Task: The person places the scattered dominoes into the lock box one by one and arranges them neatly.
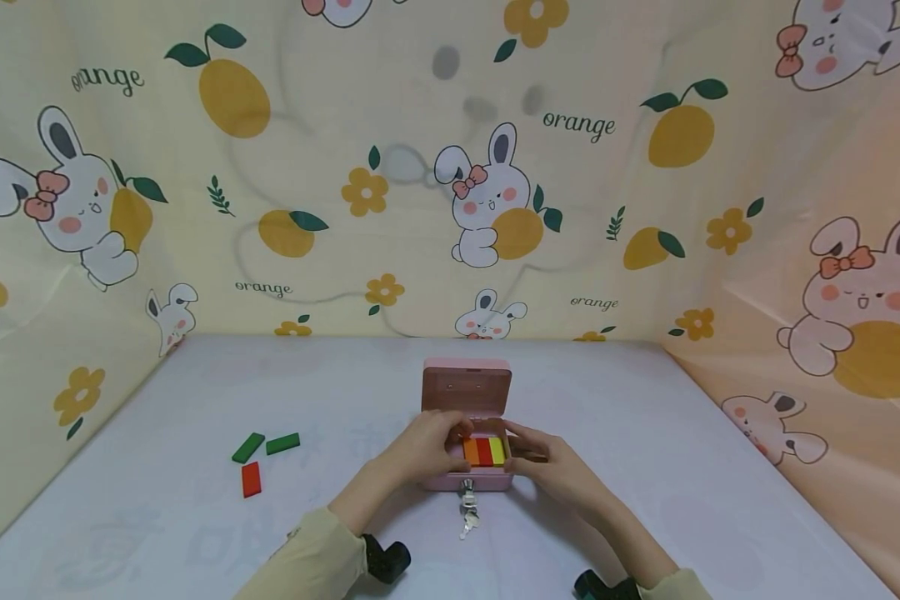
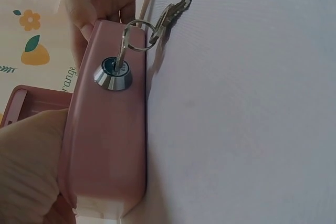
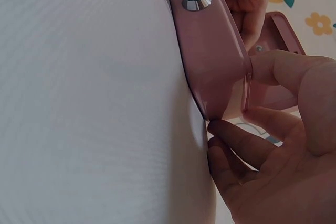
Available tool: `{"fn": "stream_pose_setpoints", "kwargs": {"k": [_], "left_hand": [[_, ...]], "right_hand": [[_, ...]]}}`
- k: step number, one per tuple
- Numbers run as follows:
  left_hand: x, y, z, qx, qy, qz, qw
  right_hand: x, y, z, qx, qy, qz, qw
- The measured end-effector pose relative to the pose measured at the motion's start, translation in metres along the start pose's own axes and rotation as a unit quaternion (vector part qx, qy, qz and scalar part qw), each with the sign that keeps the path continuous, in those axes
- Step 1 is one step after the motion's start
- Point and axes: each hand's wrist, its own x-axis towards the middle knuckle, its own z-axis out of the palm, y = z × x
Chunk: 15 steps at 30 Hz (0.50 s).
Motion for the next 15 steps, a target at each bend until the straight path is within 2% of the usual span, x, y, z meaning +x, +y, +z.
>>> {"fn": "stream_pose_setpoints", "kwargs": {"k": [11, 15], "left_hand": [[0.0002, 0.0005, -0.0001, 0.004, -0.001, -0.002, 1.0000], [0.0001, -0.0013, 0.0004, -0.010, 0.001, 0.005, 0.9999]], "right_hand": [[-0.0013, -0.0012, -0.0002, -0.002, 0.000, -0.003, 1.0000], [-0.0012, -0.0009, -0.0008, -0.001, -0.004, -0.007, 1.0000]]}}
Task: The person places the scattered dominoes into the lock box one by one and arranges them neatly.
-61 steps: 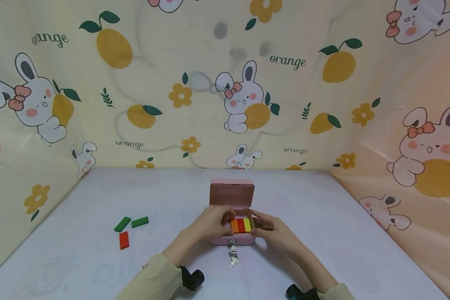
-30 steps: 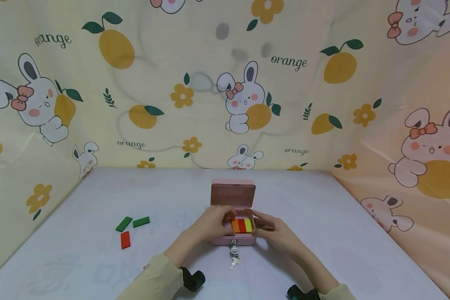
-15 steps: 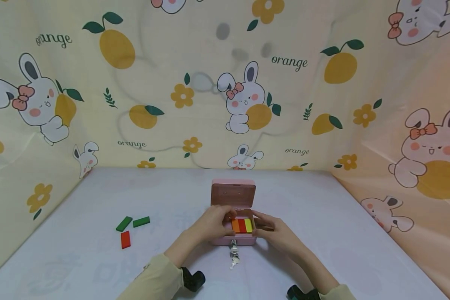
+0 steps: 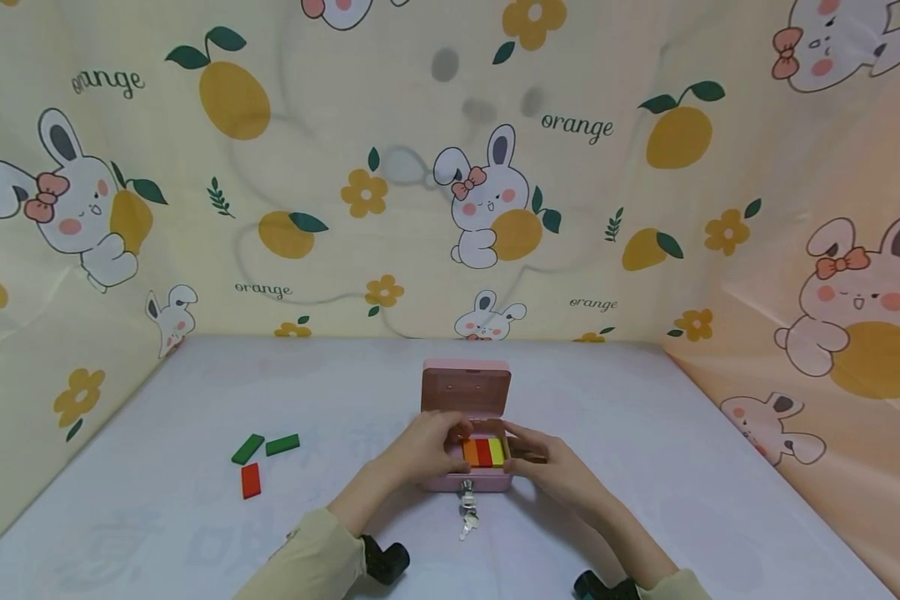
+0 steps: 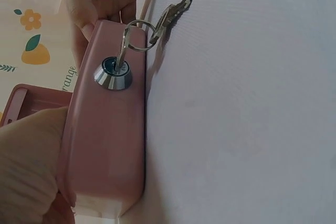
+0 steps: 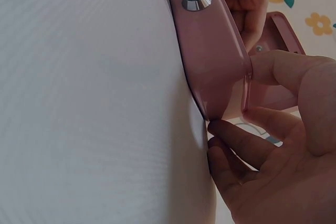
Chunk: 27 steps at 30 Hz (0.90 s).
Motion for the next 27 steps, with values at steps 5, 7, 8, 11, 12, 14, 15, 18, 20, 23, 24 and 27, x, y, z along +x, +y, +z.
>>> {"fn": "stream_pose_setpoints", "kwargs": {"k": [5, 7, 8, 11, 12, 14, 15, 18, 20, 23, 24, 27], "left_hand": [[-0.002, -0.003, 0.000, -0.046, 0.010, 0.011, 0.9988], [-0.005, -0.004, -0.001, -0.060, 0.015, 0.014, 0.9980], [-0.006, -0.004, -0.002, -0.065, 0.018, 0.017, 0.9976], [-0.012, -0.004, -0.005, -0.080, 0.025, 0.018, 0.9963], [-0.015, -0.004, -0.006, -0.087, 0.027, 0.016, 0.9957], [-0.020, -0.005, -0.008, -0.102, 0.035, 0.015, 0.9940], [-0.022, -0.005, -0.009, -0.108, 0.040, 0.015, 0.9932], [-0.029, -0.005, -0.013, -0.119, 0.054, 0.027, 0.9911], [-0.033, -0.003, -0.015, -0.118, 0.059, 0.035, 0.9906], [-0.037, -0.002, -0.016, -0.112, 0.061, 0.041, 0.9910], [-0.038, -0.002, -0.017, -0.111, 0.061, 0.039, 0.9912], [-0.040, -0.002, -0.017, -0.113, 0.066, 0.040, 0.9906]], "right_hand": [[0.000, 0.001, 0.000, 0.002, -0.001, -0.001, 1.0000], [0.000, 0.001, 0.000, 0.001, 0.000, 0.000, 1.0000], [0.000, 0.001, 0.000, 0.001, 0.001, 0.001, 1.0000], [0.000, 0.001, 0.000, 0.002, 0.001, 0.001, 1.0000], [0.000, 0.001, 0.000, 0.003, 0.001, 0.001, 1.0000], [0.000, 0.001, -0.001, 0.002, 0.001, 0.000, 1.0000], [0.001, 0.000, -0.001, 0.000, 0.001, 0.000, 1.0000], [0.001, 0.000, -0.001, -0.009, 0.003, 0.003, 0.9999], [0.002, 0.000, -0.001, -0.013, 0.004, 0.005, 0.9999], [0.003, 0.000, -0.001, -0.016, 0.004, 0.009, 0.9998], [0.003, 0.000, -0.001, -0.015, 0.004, 0.009, 0.9998], [0.003, 0.000, -0.001, -0.013, 0.004, 0.011, 0.9999]]}}
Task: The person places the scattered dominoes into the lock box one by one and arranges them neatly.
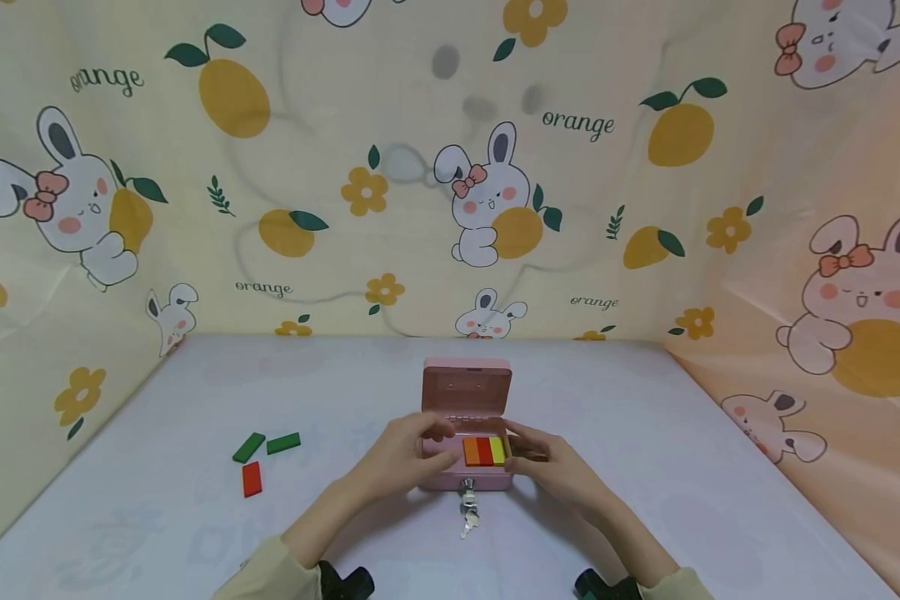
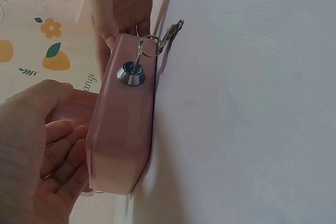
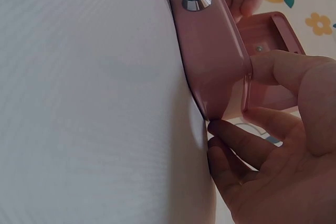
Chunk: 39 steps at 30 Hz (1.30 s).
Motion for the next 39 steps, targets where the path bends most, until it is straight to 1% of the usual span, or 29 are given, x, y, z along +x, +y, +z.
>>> {"fn": "stream_pose_setpoints", "kwargs": {"k": [6, 15, 19, 23, 27, 31, 33, 35, 37, 39], "left_hand": [[-0.003, 0.000, -0.001, -0.001, 0.012, 0.004, 0.9999], [-0.006, -0.001, -0.004, -0.005, 0.018, 0.006, 0.9998], [-0.008, 0.000, -0.006, 0.000, 0.022, -0.001, 0.9997], [-0.016, 0.001, -0.014, -0.002, 0.026, -0.017, 0.9995], [-0.030, -0.003, -0.031, 0.002, 0.034, -0.037, 0.9987], [-0.052, -0.010, -0.056, -0.001, 0.064, -0.069, 0.9956], [-0.065, -0.014, -0.072, -0.003, 0.080, -0.084, 0.9933], [-0.078, -0.019, -0.090, 0.005, 0.090, -0.099, 0.9910], [-0.092, -0.025, -0.111, 0.012, 0.097, -0.121, 0.9878], [-0.105, -0.031, -0.133, 0.033, 0.098, -0.143, 0.9843]], "right_hand": [[-0.001, -0.001, 0.000, 0.002, 0.000, 0.003, 1.0000], [0.000, -0.001, 0.001, 0.005, -0.001, 0.001, 1.0000], [0.000, -0.001, 0.001, 0.000, 0.001, 0.003, 1.0000], [0.001, -0.001, 0.001, -0.002, 0.005, 0.004, 1.0000], [0.001, -0.001, 0.000, -0.003, 0.006, 0.005, 1.0000], [0.001, -0.001, -0.001, -0.005, 0.005, 0.007, 0.9999], [0.001, -0.001, -0.001, -0.006, 0.006, 0.007, 0.9999], [0.001, -0.001, -0.001, -0.003, 0.008, 0.009, 0.9999], [0.001, -0.001, -0.001, -0.002, 0.007, 0.008, 0.9999], [0.001, 0.000, 0.000, 0.000, 0.007, 0.010, 0.9999]]}}
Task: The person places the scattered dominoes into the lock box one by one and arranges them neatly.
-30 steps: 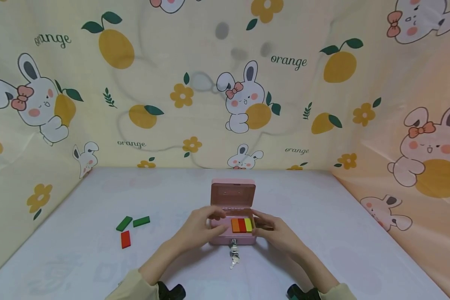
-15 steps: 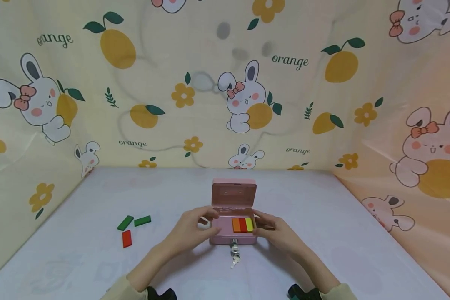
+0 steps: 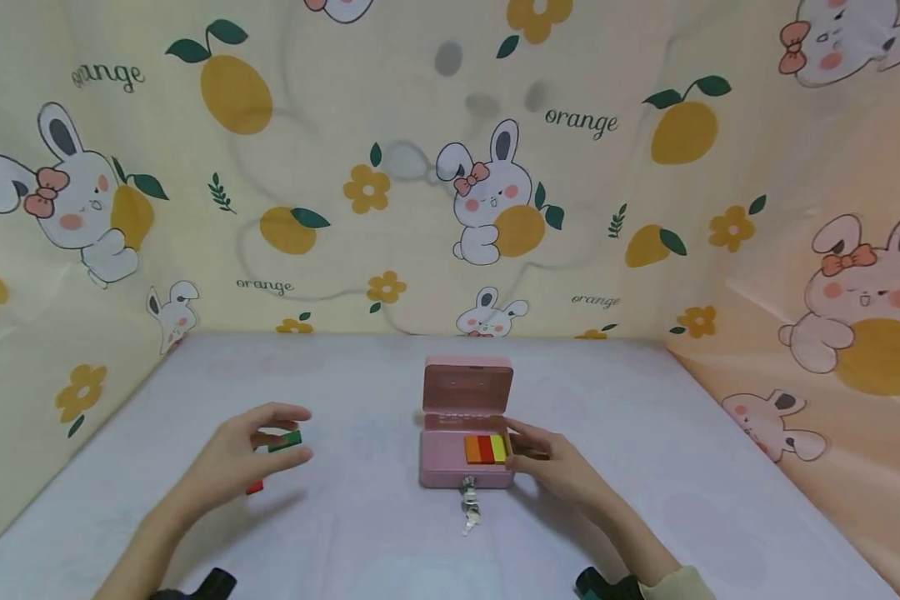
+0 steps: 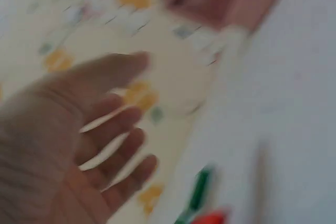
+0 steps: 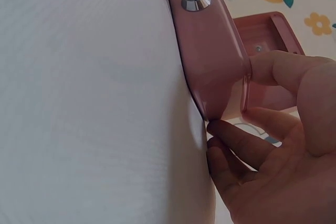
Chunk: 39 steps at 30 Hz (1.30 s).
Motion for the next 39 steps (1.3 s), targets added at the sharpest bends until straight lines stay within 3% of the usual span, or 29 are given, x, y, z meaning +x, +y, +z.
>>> {"fn": "stream_pose_setpoints", "kwargs": {"k": [5, 10, 16, 21, 27, 39], "left_hand": [[-0.014, -0.025, -0.044, 0.031, -0.027, -0.054, 0.9977], [-0.022, -0.042, -0.061, 0.036, -0.049, -0.064, 0.9961], [-0.021, -0.052, -0.059, 0.013, -0.088, -0.098, 0.9912], [-0.022, -0.055, -0.055, 0.004, -0.109, -0.107, 0.9883], [-0.019, -0.059, -0.051, 0.023, -0.102, -0.127, 0.9864], [-0.017, -0.062, -0.045, 0.040, -0.108, -0.111, 0.9871]], "right_hand": [[-0.001, 0.001, 0.001, 0.005, 0.002, 0.004, 1.0000], [-0.002, 0.002, 0.001, 0.005, 0.004, 0.007, 1.0000], [-0.003, 0.001, 0.001, -0.002, 0.009, 0.010, 0.9999], [-0.003, 0.000, 0.001, -0.003, 0.010, 0.011, 0.9999], [-0.003, -0.002, 0.000, 0.000, 0.002, 0.002, 1.0000], [-0.001, -0.003, 0.003, -0.008, 0.009, 0.011, 0.9999]]}}
